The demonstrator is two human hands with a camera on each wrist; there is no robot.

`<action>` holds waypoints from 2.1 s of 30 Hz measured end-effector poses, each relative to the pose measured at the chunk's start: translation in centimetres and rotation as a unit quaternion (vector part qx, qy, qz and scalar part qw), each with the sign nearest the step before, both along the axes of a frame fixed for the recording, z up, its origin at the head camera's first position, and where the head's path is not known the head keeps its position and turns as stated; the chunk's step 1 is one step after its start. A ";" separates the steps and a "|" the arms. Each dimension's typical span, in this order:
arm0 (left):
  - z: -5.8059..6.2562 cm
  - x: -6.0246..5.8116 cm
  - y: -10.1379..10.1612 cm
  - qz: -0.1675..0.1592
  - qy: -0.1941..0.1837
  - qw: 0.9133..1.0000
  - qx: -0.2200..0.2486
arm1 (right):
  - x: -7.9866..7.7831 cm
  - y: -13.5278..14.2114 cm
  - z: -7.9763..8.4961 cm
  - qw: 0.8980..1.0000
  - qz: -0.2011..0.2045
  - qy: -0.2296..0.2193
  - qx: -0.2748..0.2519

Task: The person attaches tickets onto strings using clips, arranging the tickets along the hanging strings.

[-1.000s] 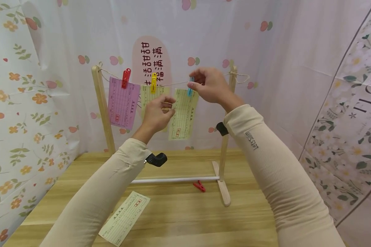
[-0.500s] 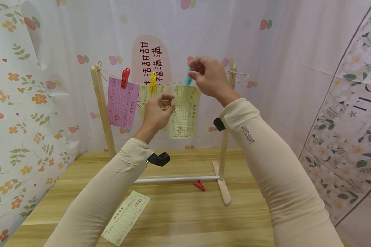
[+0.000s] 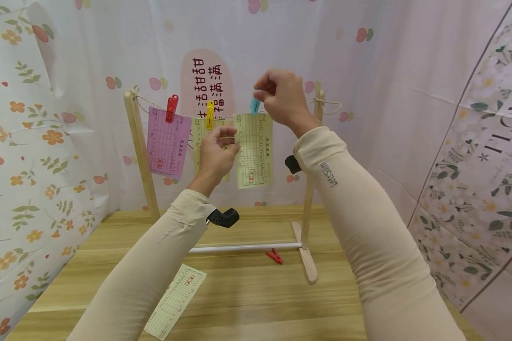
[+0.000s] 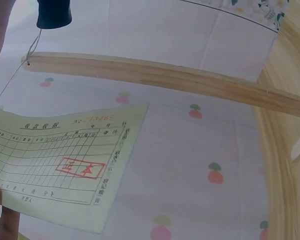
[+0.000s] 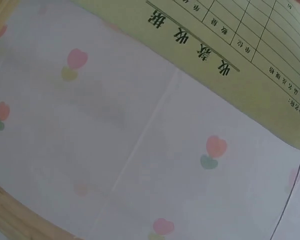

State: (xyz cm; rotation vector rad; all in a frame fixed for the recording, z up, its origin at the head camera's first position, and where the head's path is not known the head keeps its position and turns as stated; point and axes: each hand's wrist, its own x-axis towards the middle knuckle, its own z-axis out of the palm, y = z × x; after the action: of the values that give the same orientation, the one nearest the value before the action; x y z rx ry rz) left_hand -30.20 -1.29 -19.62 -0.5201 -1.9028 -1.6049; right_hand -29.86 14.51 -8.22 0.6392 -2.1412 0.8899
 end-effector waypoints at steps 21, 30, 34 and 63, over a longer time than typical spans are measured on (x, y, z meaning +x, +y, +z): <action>-0.9 -0.6 -0.1 0.007 -0.022 1.000 0.021 | -1.7 -1.4 -0.9 1.000 0.012 -0.014 0.007; -0.8 -0.8 0.1 -0.002 -0.013 1.000 0.026 | -1.8 -1.3 -0.8 1.000 -0.001 -0.016 0.017; -0.8 -0.7 0.1 -0.009 -0.014 0.999 0.033 | -1.6 -1.4 -0.8 0.999 -0.007 -0.017 0.029; -0.7 -0.6 0.3 -0.006 -0.010 0.999 0.038 | -1.3 -1.4 -0.8 0.998 -0.009 -0.037 0.058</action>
State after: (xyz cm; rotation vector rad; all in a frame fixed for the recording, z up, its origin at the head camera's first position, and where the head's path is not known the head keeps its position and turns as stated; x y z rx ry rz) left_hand -30.78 -0.95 -20.31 -0.4871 -1.8480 -1.6897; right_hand -31.18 13.15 -9.07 0.6527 -2.2746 0.7969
